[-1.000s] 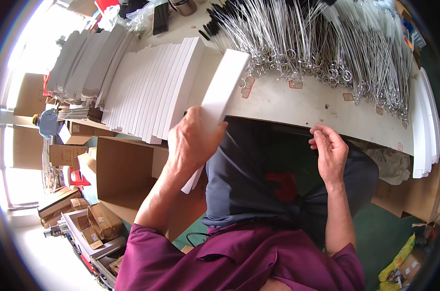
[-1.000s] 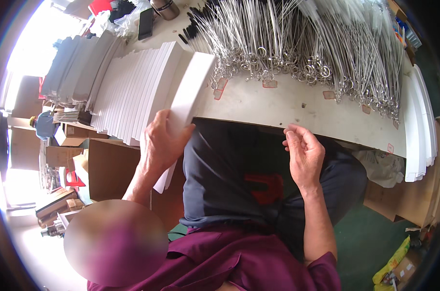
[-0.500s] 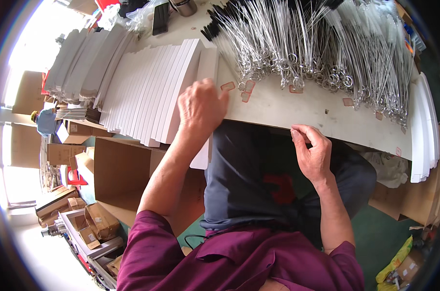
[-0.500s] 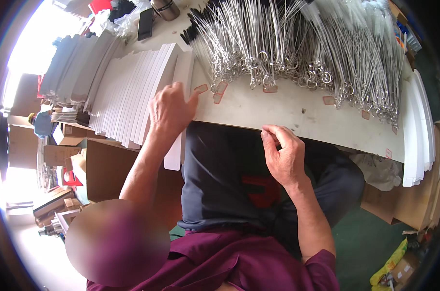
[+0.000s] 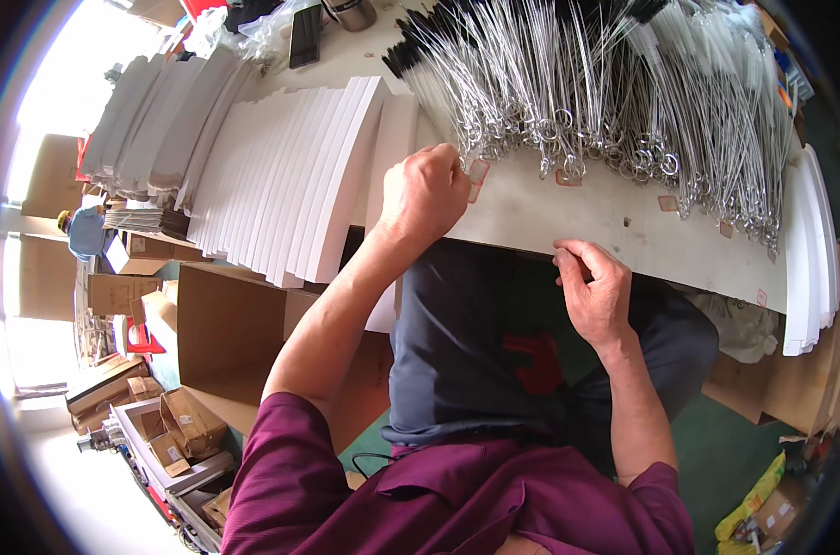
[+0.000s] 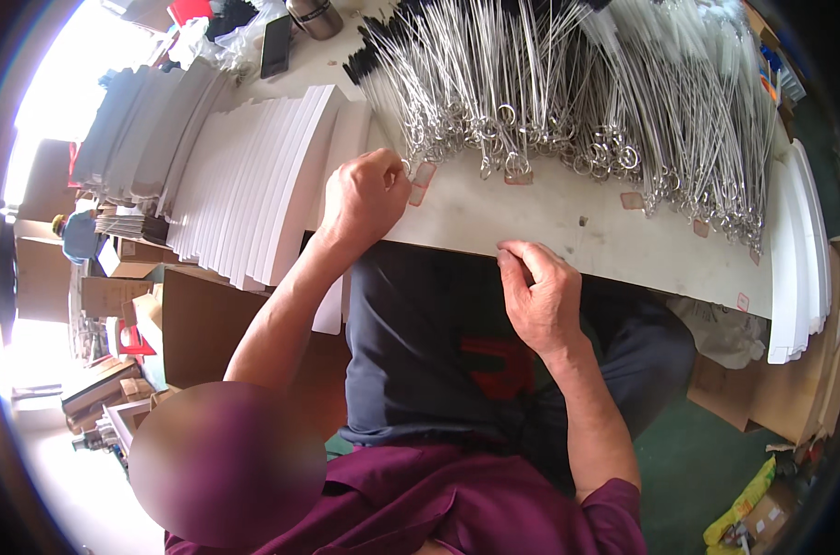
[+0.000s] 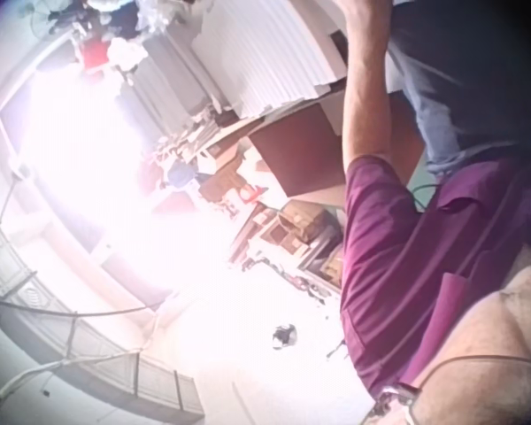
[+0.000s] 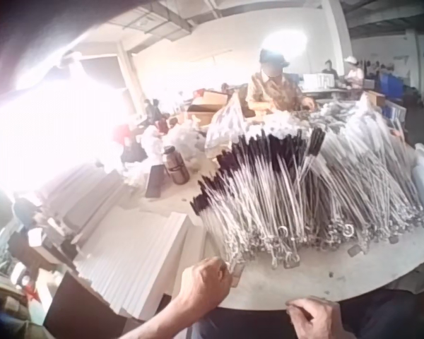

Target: The recorder is folding small white cardboard boxes and packing bundles of cleaning brushes into them.

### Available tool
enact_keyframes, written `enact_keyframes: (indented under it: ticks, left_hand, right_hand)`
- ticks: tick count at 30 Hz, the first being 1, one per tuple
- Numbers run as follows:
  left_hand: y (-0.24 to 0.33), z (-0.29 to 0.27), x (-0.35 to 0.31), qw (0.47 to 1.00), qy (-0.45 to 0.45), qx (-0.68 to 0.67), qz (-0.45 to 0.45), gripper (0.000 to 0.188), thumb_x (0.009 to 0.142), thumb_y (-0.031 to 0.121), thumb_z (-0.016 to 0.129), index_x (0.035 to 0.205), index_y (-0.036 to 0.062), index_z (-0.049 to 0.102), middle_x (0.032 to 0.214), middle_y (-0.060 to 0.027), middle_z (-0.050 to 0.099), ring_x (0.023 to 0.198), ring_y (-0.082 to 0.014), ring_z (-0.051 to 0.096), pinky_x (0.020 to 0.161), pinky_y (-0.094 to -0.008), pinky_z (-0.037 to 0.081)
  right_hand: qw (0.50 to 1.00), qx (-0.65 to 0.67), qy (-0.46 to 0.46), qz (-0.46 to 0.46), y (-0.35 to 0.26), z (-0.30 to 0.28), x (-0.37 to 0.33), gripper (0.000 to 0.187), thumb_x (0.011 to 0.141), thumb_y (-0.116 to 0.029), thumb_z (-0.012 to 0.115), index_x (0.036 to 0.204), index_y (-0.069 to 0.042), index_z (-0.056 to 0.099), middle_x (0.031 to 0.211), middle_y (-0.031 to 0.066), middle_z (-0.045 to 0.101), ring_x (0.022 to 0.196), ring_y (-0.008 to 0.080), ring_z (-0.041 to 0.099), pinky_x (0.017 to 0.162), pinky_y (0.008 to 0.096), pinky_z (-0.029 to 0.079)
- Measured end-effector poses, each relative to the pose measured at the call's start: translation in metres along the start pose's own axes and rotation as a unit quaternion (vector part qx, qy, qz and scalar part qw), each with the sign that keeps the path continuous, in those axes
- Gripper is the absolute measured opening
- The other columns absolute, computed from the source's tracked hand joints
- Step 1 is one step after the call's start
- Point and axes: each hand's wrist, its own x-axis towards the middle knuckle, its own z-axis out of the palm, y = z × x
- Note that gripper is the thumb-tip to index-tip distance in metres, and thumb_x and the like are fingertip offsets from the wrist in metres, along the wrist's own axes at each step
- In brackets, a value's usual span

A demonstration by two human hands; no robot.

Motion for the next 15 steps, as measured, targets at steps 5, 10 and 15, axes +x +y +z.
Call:
enact_keyframes:
  ticks: [5, 10, 15]
  left_hand:
    - [0.011, 0.002, 0.007, 0.996, -0.029, 0.063, -0.047, 0.024, 0.083, 0.026, 0.070, 0.084, 0.0023, 0.069, 0.079, -0.0200, 0.070, 0.079, -0.0407, 0.070, 0.074, -0.0480, 0.055]
    - [0.002, 0.002, 0.015, 0.995, -0.054, 0.057, -0.066, 0.023, 0.083, 0.025, 0.068, 0.087, 0.0020, 0.070, 0.082, -0.0207, 0.072, 0.081, -0.0406, 0.071, 0.076, -0.0477, 0.056]
    - [0.003, -0.001, 0.015, 0.994, -0.023, 0.048, -0.098, 0.024, 0.080, 0.026, 0.069, 0.083, 0.0018, 0.070, 0.087, -0.0220, 0.073, 0.082, -0.0421, 0.071, 0.076, -0.0478, 0.057]
  right_hand:
    - [1.000, -0.002, -0.017, -0.006, -0.002, 0.005, 0.004, 0.008, 0.093, -0.001, 0.069, 0.099, 0.002, 0.072, 0.088, 0.0174, 0.074, 0.077, 0.0319, 0.073, 0.068, 0.0362, 0.056]
    - [1.000, -0.001, -0.027, -0.004, -0.007, 0.009, 0.007, 0.006, 0.093, -0.001, 0.069, 0.098, 0.002, 0.072, 0.086, 0.0177, 0.073, 0.076, 0.0331, 0.073, 0.067, 0.0372, 0.055]
    - [0.999, -0.005, -0.035, 0.004, -0.010, 0.008, 0.009, 0.006, 0.093, -0.003, 0.070, 0.097, 0.002, 0.072, 0.084, 0.0172, 0.073, 0.074, 0.0328, 0.072, 0.066, 0.0377, 0.055]
